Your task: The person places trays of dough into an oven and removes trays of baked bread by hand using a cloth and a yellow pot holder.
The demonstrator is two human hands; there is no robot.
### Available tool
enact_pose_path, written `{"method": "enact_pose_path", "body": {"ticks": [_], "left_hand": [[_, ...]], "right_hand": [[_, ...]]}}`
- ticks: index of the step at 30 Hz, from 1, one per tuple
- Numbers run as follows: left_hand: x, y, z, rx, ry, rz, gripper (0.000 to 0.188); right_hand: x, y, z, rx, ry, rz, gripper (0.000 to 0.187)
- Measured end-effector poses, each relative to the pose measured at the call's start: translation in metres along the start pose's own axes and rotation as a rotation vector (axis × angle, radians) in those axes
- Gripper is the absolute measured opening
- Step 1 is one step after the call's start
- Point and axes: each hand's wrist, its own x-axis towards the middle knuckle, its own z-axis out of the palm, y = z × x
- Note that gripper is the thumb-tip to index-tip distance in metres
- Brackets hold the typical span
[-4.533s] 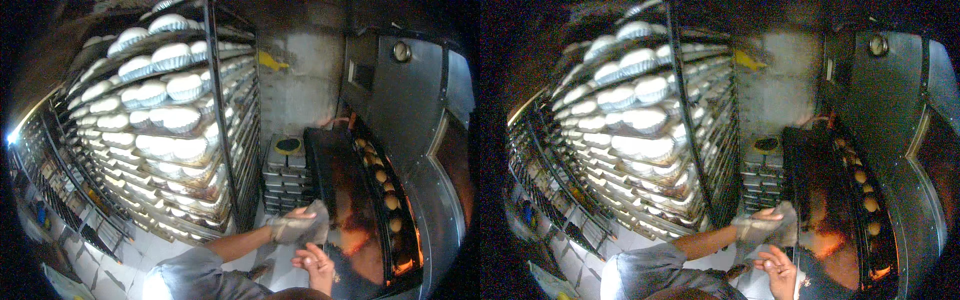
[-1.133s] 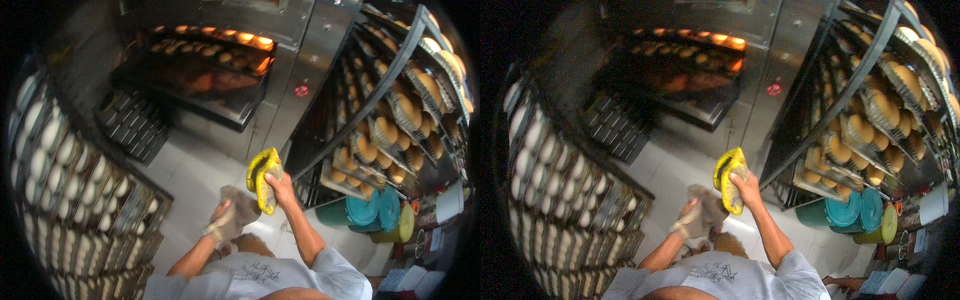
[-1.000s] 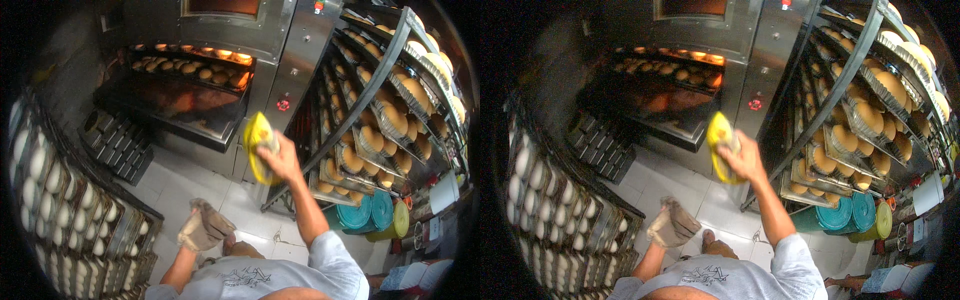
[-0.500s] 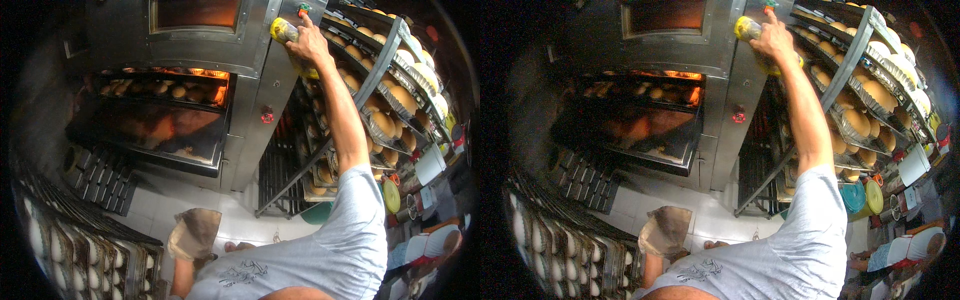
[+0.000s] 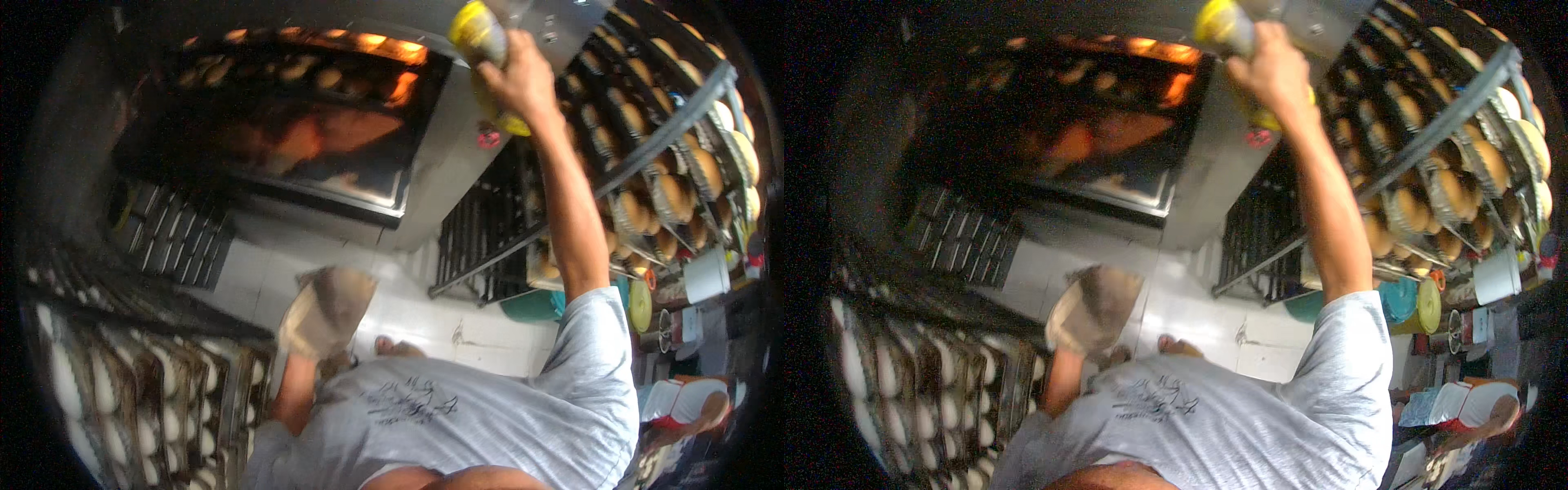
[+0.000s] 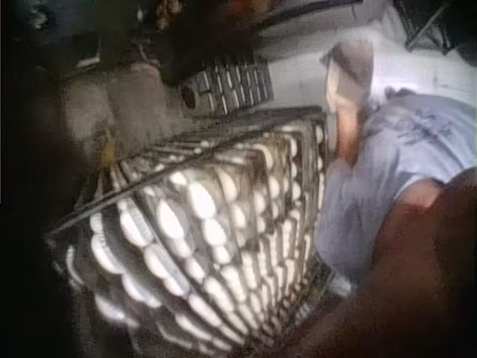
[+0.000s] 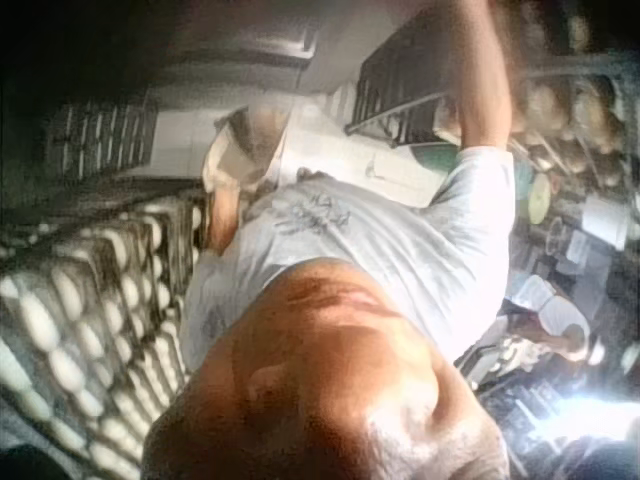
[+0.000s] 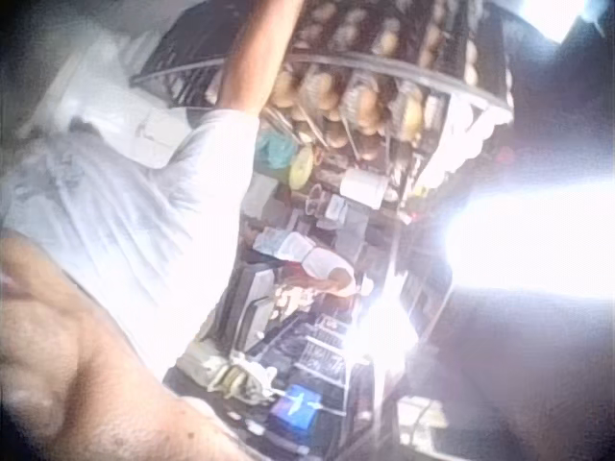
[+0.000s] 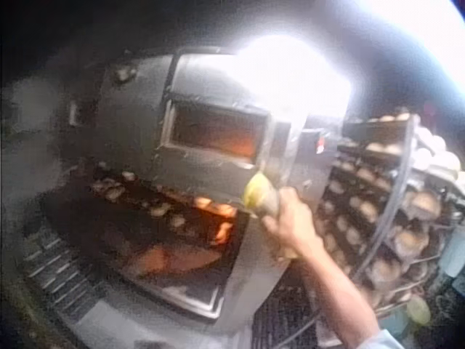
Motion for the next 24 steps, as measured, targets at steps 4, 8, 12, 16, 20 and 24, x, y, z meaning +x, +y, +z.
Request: {"method": "enact_pose_path", "body": {"ticks": [4, 8, 12, 16, 20, 24], "left_hand": [[0.036, 0.052, -0.037, 0.402, -0.122, 0.066, 0.062], [0.022, 0.02, -0.031, 0.657, -0.112, 0.232, 0.055], [-0.001, -0.036, 0.024, -0.339, -0.077, 0.035, 0.051], [-0.012, -0.042, 0.026, -0.691, -0.041, -0.13, 0.048], [0.008, 0.009, 0.002, 0.172, -0.205, 0.055, 0.04], [0.003, -0.008, 0.028, -0.521, 0.011, -0.09, 0.042]], "right_hand": [[-0.094, -0.103, 0.094, 0.272, -0.469, -0.133, 0.058], [-0.167, -0.14, 0.186, 0.205, -0.668, -0.259, 0.094], [-0.149, -0.118, 0.192, 0.291, -0.649, -0.334, 0.083], [-0.026, -0.041, 0.118, 0.027, -0.302, -0.402, 0.018], [0.099, 0.067, -0.067, -0.201, 0.29, -0.27, 0.026], [0.149, 0.092, -0.141, -0.22, 0.245, -0.149, 0.029]]}}
